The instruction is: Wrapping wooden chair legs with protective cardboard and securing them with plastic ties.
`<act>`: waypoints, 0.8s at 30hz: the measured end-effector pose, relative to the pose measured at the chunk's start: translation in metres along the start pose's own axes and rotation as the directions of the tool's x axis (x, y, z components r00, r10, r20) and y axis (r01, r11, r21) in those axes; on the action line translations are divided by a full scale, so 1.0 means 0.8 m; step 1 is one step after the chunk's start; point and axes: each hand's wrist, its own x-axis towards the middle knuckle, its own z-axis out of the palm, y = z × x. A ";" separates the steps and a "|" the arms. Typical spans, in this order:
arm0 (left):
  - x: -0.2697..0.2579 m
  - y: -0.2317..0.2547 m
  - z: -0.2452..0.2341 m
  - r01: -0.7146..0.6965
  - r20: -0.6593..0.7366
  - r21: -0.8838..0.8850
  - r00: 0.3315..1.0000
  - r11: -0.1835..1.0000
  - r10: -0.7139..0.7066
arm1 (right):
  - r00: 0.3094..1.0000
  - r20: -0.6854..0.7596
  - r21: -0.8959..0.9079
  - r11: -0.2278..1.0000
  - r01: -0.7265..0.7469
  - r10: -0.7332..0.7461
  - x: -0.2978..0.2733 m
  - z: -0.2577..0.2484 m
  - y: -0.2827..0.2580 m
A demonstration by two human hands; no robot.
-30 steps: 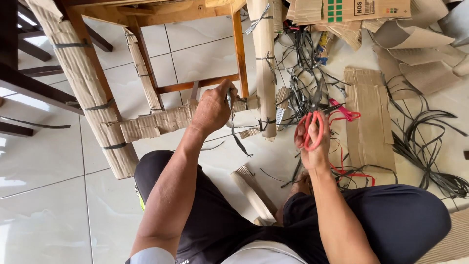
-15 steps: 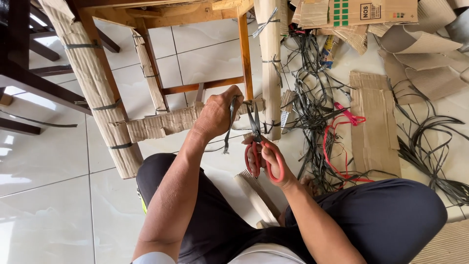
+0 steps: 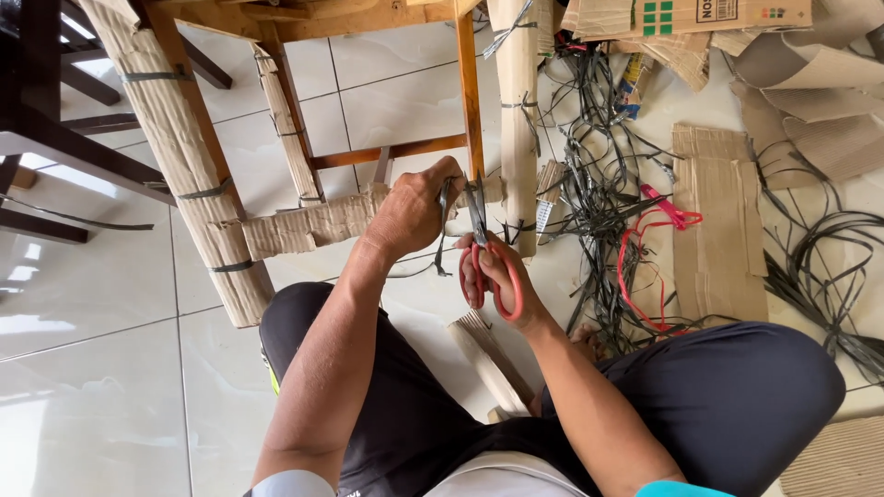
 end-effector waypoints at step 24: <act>-0.005 0.008 -0.016 -0.015 0.036 0.029 0.999 0.999 0.014 | 0.998 -0.003 -0.190 0.980 0.054 -0.056 -0.004 0.007 -0.022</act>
